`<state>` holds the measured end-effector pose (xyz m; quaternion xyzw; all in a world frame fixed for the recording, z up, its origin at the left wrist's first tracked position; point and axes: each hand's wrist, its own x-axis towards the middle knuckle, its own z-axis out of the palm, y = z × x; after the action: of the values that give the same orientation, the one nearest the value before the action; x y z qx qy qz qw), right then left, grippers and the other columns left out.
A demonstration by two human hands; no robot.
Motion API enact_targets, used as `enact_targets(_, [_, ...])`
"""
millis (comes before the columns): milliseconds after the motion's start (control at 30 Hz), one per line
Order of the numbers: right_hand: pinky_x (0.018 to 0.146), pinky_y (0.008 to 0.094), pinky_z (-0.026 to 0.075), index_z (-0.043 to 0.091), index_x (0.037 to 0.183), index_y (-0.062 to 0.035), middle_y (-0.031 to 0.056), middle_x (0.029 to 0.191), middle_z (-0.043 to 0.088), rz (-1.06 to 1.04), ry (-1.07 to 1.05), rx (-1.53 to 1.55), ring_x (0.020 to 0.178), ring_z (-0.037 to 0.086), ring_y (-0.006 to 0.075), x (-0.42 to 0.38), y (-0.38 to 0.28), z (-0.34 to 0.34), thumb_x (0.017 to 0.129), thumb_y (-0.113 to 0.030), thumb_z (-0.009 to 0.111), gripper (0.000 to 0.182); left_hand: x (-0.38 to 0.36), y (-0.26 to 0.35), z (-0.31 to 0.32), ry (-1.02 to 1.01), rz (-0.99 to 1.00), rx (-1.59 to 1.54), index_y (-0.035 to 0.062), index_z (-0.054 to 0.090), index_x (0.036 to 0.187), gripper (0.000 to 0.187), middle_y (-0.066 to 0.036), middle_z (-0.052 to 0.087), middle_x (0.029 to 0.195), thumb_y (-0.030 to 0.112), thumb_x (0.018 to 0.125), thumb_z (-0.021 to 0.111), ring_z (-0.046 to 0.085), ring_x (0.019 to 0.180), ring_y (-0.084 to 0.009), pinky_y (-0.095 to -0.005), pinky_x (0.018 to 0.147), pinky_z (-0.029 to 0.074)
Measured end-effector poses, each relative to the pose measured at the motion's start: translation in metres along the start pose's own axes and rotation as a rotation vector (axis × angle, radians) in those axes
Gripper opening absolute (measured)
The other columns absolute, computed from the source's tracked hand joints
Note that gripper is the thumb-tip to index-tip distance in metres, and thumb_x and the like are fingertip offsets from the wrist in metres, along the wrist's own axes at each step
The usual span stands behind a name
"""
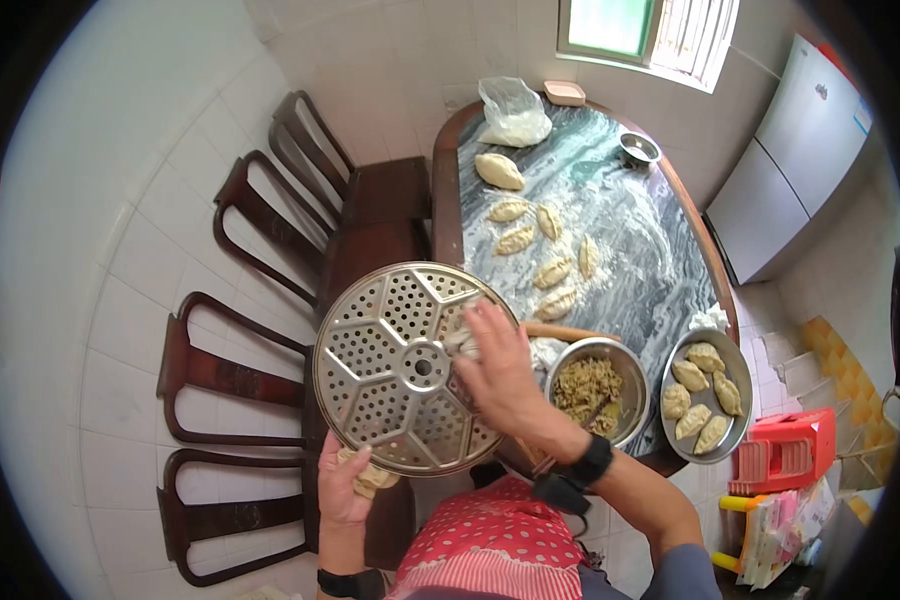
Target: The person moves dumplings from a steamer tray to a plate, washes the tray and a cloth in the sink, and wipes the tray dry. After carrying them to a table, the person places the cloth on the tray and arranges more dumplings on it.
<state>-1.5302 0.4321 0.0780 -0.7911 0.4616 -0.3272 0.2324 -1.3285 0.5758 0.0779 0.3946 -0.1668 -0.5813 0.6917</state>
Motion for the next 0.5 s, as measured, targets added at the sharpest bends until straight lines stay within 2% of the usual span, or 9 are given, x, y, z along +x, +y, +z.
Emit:
enact_targets(100, [0.11, 0.0583, 0.022, 0.034, 0.139, -0.0005, 0.0213, 0.146, 0.032, -0.124, -0.098, 0.002, 0.137, 0.03, 0.0386, -0.007, -0.016, 0.047, 0.09, -0.013, 0.054, 0.054, 0.016, 0.002, 0.005, -0.016, 0.051, 0.075, 0.0009, 0.045, 0.132, 0.054, -0.016, 0.059, 0.122, -0.011, 0.081, 0.056, 0.06, 0.11, -0.0263, -0.0394, 0.095, 0.051])
enact_targets(200, [0.112, 0.055, 0.022, 0.039, 0.136, -0.0006, 0.0204, 0.147, 0.033, -0.361, -0.221, 0.173, 0.138, 0.029, 0.0383, -0.02, -0.038, 0.066, 0.085, -0.008, 0.057, 0.055, 0.033, 0.002, -0.001, 0.045, 0.054, 0.145, -0.0011, 0.046, 0.132, 0.053, -0.014, 0.059, 0.121, -0.011, 0.081, 0.056, 0.061, 0.109, -0.0232, -0.0371, 0.094, 0.051])
enact_targets(233, [0.112, 0.055, 0.022, 0.039, 0.136, -0.0006, 0.0204, 0.147, 0.033, -0.359, -0.219, 0.169, 0.138, 0.029, 0.0383, -0.01, -0.034, 0.068, 0.085, -0.008, 0.057, 0.055, 0.039, 0.004, -0.001, 0.051, 0.049, 0.194, -0.0014, 0.046, 0.131, 0.053, -0.013, 0.059, 0.121, -0.012, 0.081, 0.056, 0.061, 0.109, -0.0225, -0.0363, 0.094, 0.051])
enact_targets(300, [0.113, 0.0532, 0.022, 0.041, 0.136, -0.0011, 0.0191, 0.148, 0.033, -0.591, -0.269, 0.078, 0.139, 0.028, 0.036, 0.019, -0.021, 0.067, 0.082, -0.006, 0.059, 0.058, 0.045, 0.016, 0.004, 0.03, 0.021, 0.185, -0.0017, 0.048, 0.13, 0.051, -0.013, 0.06, 0.12, -0.012, 0.081, 0.056, 0.061, 0.108, -0.0221, -0.0353, 0.094, 0.051])
enact_targets(333, [0.114, 0.0527, 0.021, 0.041, 0.136, -0.0026, 0.0179, 0.147, 0.034, -0.598, -0.185, 0.081, 0.141, 0.027, 0.0337, 0.038, -0.016, 0.064, 0.077, -0.003, 0.06, 0.062, 0.048, 0.02, 0.0, 0.016, 0.019, 0.209, -0.0018, 0.048, 0.13, 0.051, -0.013, 0.06, 0.119, -0.012, 0.081, 0.057, 0.062, 0.107, -0.0222, -0.0352, 0.094, 0.051])
enact_targets(367, [0.113, 0.0535, 0.022, 0.043, 0.134, -0.0037, 0.0183, 0.145, 0.038, -0.555, -0.109, 0.034, 0.139, 0.03, 0.0355, 0.06, -0.005, 0.064, 0.076, 0.0, 0.059, 0.061, 0.052, 0.024, -0.003, 0.005, 0.015, 0.229, -0.0018, 0.049, 0.129, 0.051, -0.013, 0.061, 0.119, -0.011, 0.08, 0.057, 0.062, 0.106, -0.0222, -0.035, 0.094, 0.051])
enact_targets(400, [0.111, 0.0543, 0.024, 0.046, 0.13, -0.0032, 0.0204, 0.141, 0.042, -0.402, -0.039, 0.036, 0.136, 0.034, 0.0379, 0.08, 0.003, 0.064, 0.075, 0.004, 0.057, 0.056, 0.056, 0.029, -0.004, -0.017, -0.019, 0.17, -0.0016, 0.049, 0.129, 0.051, -0.014, 0.061, 0.118, -0.011, 0.08, 0.058, 0.062, 0.105, -0.0222, -0.0352, 0.094, 0.051])
enact_targets(500, [0.107, 0.0467, 0.034, 0.05, 0.12, 0.0019, 0.0244, 0.134, 0.046, -0.004, 0.334, 0.18, 0.127, 0.042, 0.0429, 0.123, 0.018, 0.083, 0.079, 0.008, 0.049, 0.041, 0.073, 0.03, -0.021, -0.081, -0.052, 0.16, 0.0003, 0.047, 0.132, 0.054, -0.013, 0.06, 0.121, -0.01, 0.08, 0.061, 0.061, 0.109, -0.0224, -0.0362, 0.094, 0.052])
